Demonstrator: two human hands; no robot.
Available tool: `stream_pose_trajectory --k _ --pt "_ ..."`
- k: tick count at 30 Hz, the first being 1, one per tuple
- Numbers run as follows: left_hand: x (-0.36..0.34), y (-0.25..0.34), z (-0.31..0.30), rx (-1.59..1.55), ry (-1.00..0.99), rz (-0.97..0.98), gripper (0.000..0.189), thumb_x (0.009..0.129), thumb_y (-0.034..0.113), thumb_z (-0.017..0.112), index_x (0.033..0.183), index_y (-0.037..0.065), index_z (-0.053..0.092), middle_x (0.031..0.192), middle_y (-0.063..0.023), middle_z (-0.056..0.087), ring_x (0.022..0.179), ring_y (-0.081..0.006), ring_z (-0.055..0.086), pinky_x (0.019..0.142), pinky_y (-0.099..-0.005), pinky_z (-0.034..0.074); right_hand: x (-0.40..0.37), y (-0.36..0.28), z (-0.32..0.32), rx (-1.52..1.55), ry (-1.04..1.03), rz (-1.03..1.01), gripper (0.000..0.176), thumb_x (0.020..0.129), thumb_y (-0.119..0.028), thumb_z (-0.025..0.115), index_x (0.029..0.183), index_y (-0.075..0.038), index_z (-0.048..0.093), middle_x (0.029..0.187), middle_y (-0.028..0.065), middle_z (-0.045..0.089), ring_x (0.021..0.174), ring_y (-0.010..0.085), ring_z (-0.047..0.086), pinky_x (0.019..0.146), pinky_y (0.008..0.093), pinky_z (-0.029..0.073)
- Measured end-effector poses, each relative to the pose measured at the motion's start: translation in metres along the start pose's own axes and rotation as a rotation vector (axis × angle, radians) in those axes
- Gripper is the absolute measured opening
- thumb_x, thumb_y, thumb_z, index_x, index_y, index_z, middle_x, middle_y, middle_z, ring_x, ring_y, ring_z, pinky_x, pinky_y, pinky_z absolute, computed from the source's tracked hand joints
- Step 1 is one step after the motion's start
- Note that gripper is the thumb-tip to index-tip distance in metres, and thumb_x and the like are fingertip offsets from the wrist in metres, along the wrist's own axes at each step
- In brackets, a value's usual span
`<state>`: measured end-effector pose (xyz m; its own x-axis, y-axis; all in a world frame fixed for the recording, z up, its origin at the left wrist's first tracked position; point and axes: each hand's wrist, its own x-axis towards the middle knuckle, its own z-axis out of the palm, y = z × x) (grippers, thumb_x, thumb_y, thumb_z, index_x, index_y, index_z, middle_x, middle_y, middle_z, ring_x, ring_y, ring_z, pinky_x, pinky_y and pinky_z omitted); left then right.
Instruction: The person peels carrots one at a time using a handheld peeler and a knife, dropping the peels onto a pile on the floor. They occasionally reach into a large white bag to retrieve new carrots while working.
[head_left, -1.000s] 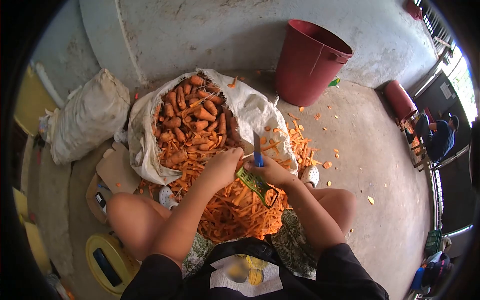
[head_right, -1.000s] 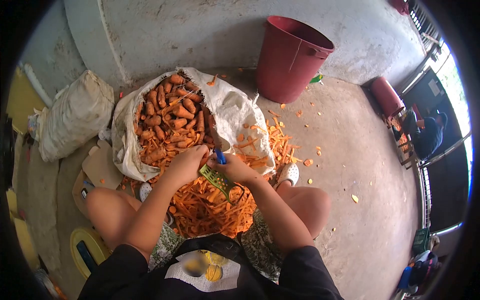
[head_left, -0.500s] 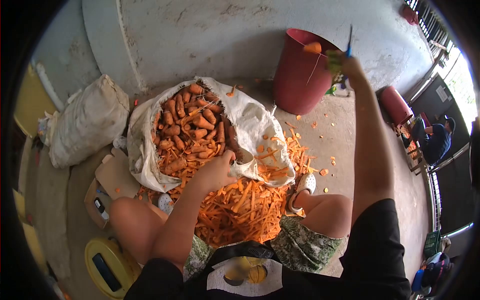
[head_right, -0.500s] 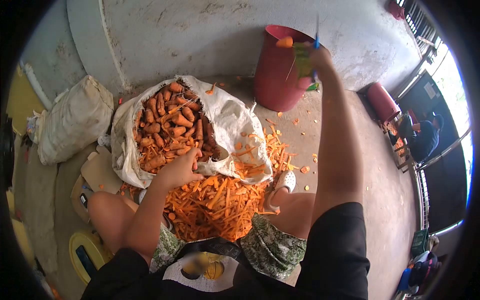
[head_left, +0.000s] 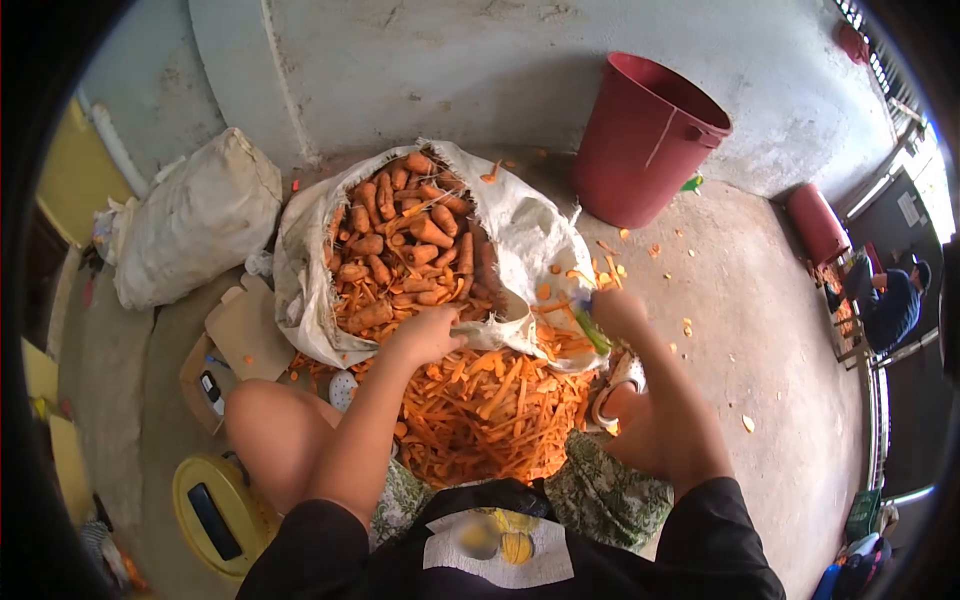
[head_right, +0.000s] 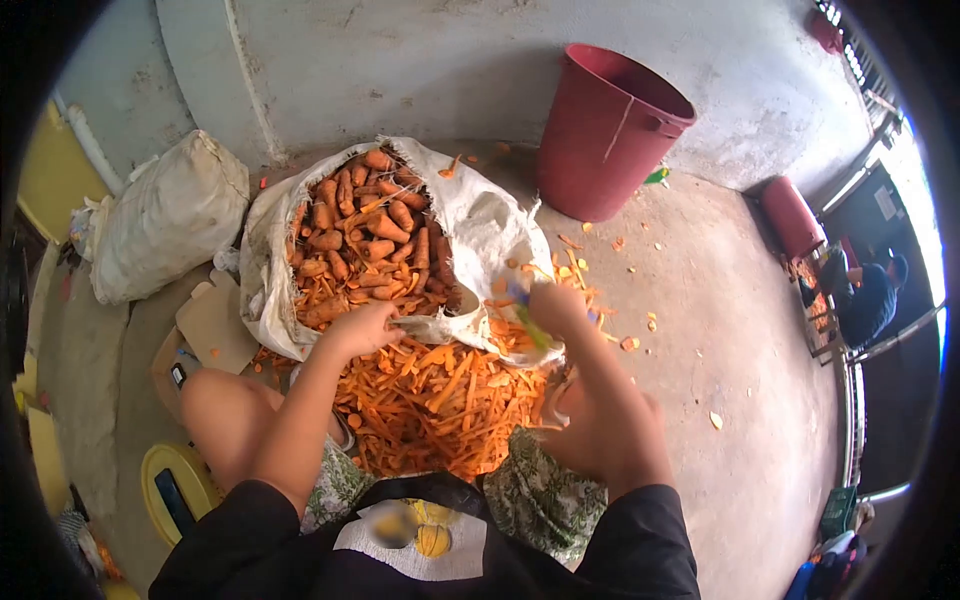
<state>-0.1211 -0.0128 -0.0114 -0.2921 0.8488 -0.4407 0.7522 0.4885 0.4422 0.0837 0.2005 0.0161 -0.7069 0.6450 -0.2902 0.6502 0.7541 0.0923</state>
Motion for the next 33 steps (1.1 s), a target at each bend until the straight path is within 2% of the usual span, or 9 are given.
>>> stream_pose_trajectory --k 10,12,14,18,22,23,26,30,33 --pt "0.090 -0.033 0.071 -0.228 -0.207 -0.149 0.032 0.088 0.033 0.045 0.105 0.007 0.051 0.106 -0.0109 0.052 0.092 -0.0246 0.053 0.076 -0.0376 0.043 -0.010 -0.015 -0.021 0.270 0.029 -0.079 0.020 0.079 -0.020 0.049 0.087 -0.003 0.057 0.078 0.0172 0.060 0.075 0.0336 0.059 0.067 0.0424 0.046" --pt "0.112 -0.046 0.097 -0.286 -0.058 -0.068 0.036 0.088 0.032 0.045 0.111 0.005 0.048 0.109 -0.0125 0.051 0.088 -0.0252 0.055 0.074 -0.0369 0.045 -0.009 -0.012 -0.024 0.283 0.047 -0.085 0.021 0.080 -0.023 0.051 0.086 -0.004 0.057 0.076 0.0174 0.060 0.073 0.0346 0.058 0.065 0.0428 0.045" --pt "0.125 -0.051 0.115 -0.184 0.432 -0.024 0.044 0.088 0.035 0.043 0.122 0.007 0.040 0.121 -0.0142 0.044 0.097 -0.0270 0.053 0.079 -0.0364 0.046 -0.004 -0.010 -0.024 0.298 0.059 -0.095 0.023 0.081 -0.027 0.053 0.085 -0.005 0.056 0.074 0.0175 0.059 0.071 0.0355 0.057 0.064 0.0432 0.043" --pt "0.150 -0.068 0.165 0.224 0.158 0.105 0.058 0.089 0.049 0.026 0.131 0.009 0.028 0.133 -0.0136 0.033 0.109 -0.0295 0.046 0.095 -0.0463 0.033 0.015 -0.011 -0.020 0.298 0.028 -0.106 0.022 0.080 -0.027 0.053 0.086 -0.005 0.056 0.074 0.0172 0.059 0.071 0.0348 0.057 0.064 0.0431 0.043" --pt "0.133 -0.033 0.147 0.351 -0.264 0.115 0.066 0.087 0.056 0.023 0.104 0.003 0.058 0.112 -0.0160 0.052 0.101 -0.0284 0.050 0.096 -0.0477 0.029 0.024 -0.009 -0.011 0.296 -0.035 -0.143 0.022 0.081 -0.026 0.052 0.089 -0.006 0.057 0.074 0.0167 0.059 0.070 0.0339 0.057 0.064 0.0427 0.043" --pt "0.135 -0.036 0.151 0.337 -0.162 0.158 0.067 0.086 0.057 0.024 0.082 0.004 0.065 0.087 -0.0152 0.060 0.084 -0.0277 0.057 0.082 -0.0441 0.041 0.026 -0.008 -0.008 0.298 -0.043 -0.138 0.022 0.081 -0.026 0.052 0.089 -0.006 0.057 0.074 0.0167 0.059 0.070 0.0339 0.057 0.064 0.0427 0.043" --pt "0.145 -0.033 0.135 0.253 -0.196 0.069 0.064 0.086 0.055 0.027 0.072 0.004 0.063 0.071 -0.0134 0.059 0.067 -0.0270 0.058 0.062 -0.0396 0.047 0.033 -0.008 -0.005 0.294 -0.102 -0.135 0.022 0.081 -0.025 0.053 0.090 -0.006 0.057 0.074 0.0163 0.059 0.070 0.0332 0.057 0.064 0.0424 0.043" --pt "0.172 -0.062 0.148 0.038 -0.010 -0.021 0.049 0.088 0.044 0.037 0.073 0.004 0.059 0.067 -0.0122 0.058 0.061 -0.0268 0.057 0.051 -0.0379 0.046 0.036 -0.012 -0.009 0.287 -0.185 -0.068 0.019 0.081 -0.022 0.051 0.089 -0.006 0.056 0.080 0.0148 0.060 0.077 0.0315 0.058 0.069 0.0417 0.045" --pt "0.183 -0.075 0.159 0.031 0.097 -0.177 0.014 0.082 0.020 0.053 0.088 0.008 0.056 0.078 -0.0090 0.057 0.069 -0.0241 0.055 0.062 -0.0379 0.047 0.036 -0.012 -0.009 0.276 -0.216 -0.037 0.018 0.080 -0.021 0.052 0.089 -0.006 0.056 0.080 0.0149 0.060 0.077 0.0318 0.058 0.068 0.0416 0.045"
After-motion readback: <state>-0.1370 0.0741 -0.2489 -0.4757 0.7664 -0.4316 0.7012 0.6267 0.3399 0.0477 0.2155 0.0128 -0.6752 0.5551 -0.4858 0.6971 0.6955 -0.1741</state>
